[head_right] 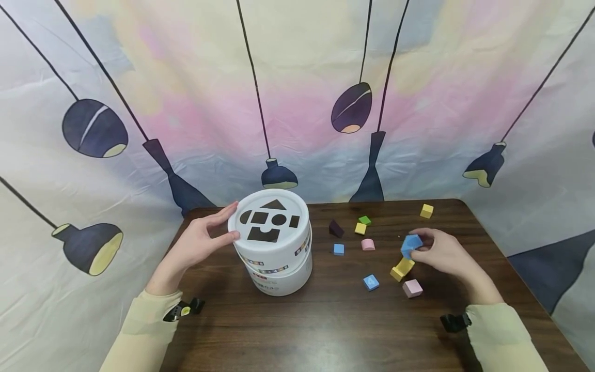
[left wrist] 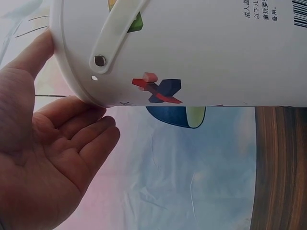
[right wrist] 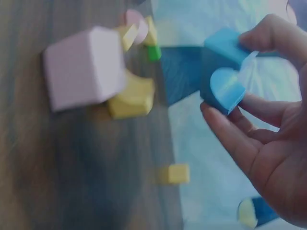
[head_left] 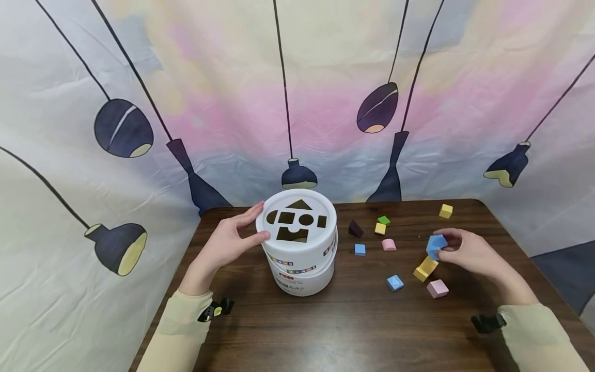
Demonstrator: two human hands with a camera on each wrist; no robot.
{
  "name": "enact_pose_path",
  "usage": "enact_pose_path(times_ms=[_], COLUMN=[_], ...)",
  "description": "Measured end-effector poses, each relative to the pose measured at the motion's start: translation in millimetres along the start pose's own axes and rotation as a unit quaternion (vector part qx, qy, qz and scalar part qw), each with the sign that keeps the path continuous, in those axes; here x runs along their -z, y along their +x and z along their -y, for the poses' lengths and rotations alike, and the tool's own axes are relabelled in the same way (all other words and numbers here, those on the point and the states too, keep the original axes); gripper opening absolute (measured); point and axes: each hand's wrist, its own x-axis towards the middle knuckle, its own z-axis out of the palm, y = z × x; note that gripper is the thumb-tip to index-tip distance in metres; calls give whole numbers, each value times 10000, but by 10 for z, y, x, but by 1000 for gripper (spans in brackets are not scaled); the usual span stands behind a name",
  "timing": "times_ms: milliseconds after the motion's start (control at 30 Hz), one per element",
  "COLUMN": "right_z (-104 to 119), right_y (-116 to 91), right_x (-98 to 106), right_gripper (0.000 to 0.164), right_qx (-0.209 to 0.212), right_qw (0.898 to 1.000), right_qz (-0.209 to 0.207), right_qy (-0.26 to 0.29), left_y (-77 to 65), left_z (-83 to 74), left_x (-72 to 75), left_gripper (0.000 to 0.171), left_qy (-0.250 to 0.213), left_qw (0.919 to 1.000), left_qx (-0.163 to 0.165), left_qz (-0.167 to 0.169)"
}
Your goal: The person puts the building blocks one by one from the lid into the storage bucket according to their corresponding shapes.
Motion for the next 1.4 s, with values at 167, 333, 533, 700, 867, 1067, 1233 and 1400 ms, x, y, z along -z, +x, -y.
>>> enact_pose_path(times_ms=[167, 333, 533, 700, 867, 1067, 1233, 1400], right_z=[309, 680, 1151, 1482, 1740, 2110, 2439, 2711], right_y=[145, 301, 464, 591, 739, 940, 1088, 1176], right_x=[69, 168, 225, 258, 283, 242, 108, -36], right_gripper=[60, 67, 66, 63, 63, 65, 66, 66], right_qx=[577, 1167, 1774, 2201, 2731, 3090, 3386, 3581], right_qw=[9976, 9916, 9832, 9706, 9504, 9212, 8915, 8721], right_qz=[-150, 0, 310, 840, 1414, 2298, 2957, 3325], right_qy=[345, 564, 316, 483, 457, 557, 549, 245], left_y=[-4, -4, 2, 15, 38, 48, 51, 45], left_z=[4, -1, -10, -18, -25, -26, -29, -55], left_x=[-11, -21, -27, -39, -44, -17, 23, 57], left_gripper=[78, 78, 78, 78, 78, 78, 78, 80], left_qy=[22, 1, -20, 8, 35, 143, 327, 504], left_qw=[10000, 10000, 10000, 10000, 10000, 9998, 9993, 9985], left_qx=[-54, -35, -43, -61, -83, -81, -98, -29], left_qz=[-12, 26, 27, 10, 26, 56, 120, 217])
